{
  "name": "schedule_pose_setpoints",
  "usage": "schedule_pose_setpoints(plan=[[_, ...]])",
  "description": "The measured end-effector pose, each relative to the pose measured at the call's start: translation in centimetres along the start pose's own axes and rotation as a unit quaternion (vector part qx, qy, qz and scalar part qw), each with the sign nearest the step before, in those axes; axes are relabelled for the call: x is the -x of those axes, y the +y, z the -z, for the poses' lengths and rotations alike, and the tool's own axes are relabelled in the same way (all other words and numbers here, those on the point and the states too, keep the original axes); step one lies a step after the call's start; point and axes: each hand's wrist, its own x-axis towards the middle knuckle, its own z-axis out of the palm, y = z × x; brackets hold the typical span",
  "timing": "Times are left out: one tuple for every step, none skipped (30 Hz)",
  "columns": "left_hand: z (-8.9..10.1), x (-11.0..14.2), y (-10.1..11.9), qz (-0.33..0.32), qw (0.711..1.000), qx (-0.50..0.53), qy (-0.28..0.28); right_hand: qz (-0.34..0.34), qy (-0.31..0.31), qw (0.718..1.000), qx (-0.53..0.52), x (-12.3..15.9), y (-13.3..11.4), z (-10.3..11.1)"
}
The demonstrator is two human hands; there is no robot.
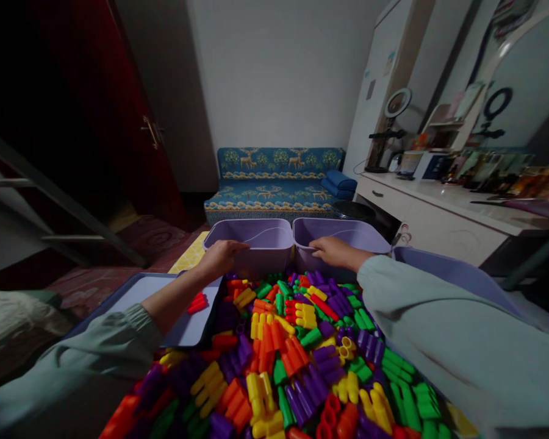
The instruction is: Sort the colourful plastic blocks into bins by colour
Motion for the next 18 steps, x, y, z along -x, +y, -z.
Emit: schedule_pose_setpoints(plan=[[0.1,0.1,0.1,0.0,1.0,0.002,-0.002,-0.003,-0.005,1.0,0.003,-0.1,-0.1,0.3],[0.2,0.2,0.2,-0.001,1.0,0.002,-0.001,-0.007,-0.009,1.0,0.006,-0.1,-0.2,0.6],[0.3,0.4,0.4,-0.004,1.0,0.004,0.006,-0.013,-0.011,1.0,0.009,-0.1,-0.4,0.9],[0.4,0.6,0.6,-0.008,1.0,0.008,0.018,-0.02,-0.012,1.0,0.013,-0.1,-0.6,1.1],[0.6,0.8,0.9,-0.012,0.999,0.014,0.034,-0.028,-0.011,0.999,0.016,0.0,-0.8,1.2],[0.8,1.1,1.2,-0.016,0.998,0.022,0.052,-0.037,-0.009,0.999,0.019,0.1,-1.0,1.3],[1.1,1.5,1.7,-0.02,0.997,0.032,0.069,-0.046,-0.005,0.999,0.021,0.2,-1.2,1.3],[1.4,2.0,2.2,-0.025,0.995,0.045,0.084,-0.055,-0.001,0.998,0.022,0.3,-1.4,1.2],[1.7,2.5,2.8,-0.033,0.994,0.057,0.092,-0.065,0.003,0.998,0.022,0.5,-1.7,1.1],[2.1,3.1,3.6,-0.044,0.992,0.07,0.093,-0.075,0.009,0.997,0.021,0.8,-2.0,1.0],[2.5,3.9,4.4,-0.058,0.991,0.081,0.086,-0.086,0.016,0.996,0.02,1.0,-2.3,0.8],[2.9,4.7,5.3,-0.073,0.991,0.088,0.073,-0.099,0.026,0.995,0.018,1.2,-2.7,0.7],[3.2,5.7,6.2,-0.085,0.991,0.092,0.056,-0.112,0.041,0.993,0.016,1.5,-3.2,0.7],[3.5,6.7,7.2,-0.096,0.991,0.091,0.037,-0.125,0.062,0.99,0.013,1.7,-3.8,0.6],[3.7,7.8,8.3,-0.103,0.991,0.086,0.017,-0.137,0.087,0.987,0.009,1.9,-4.4,0.6],[3.9,9.1,9.3,-0.108,0.991,0.079,-0.006,-0.147,0.115,0.983,0.003,2.0,-5.2,0.6],[4.1,10.3,10.3,-0.109,0.991,0.071,-0.033,-0.153,0.143,0.978,-0.007,2.1,-6.2,0.6],[4.1,11.6,11.3,-0.109,0.99,0.061,-0.061,-0.157,0.171,0.972,-0.021,2.2,-7.3,0.6]])
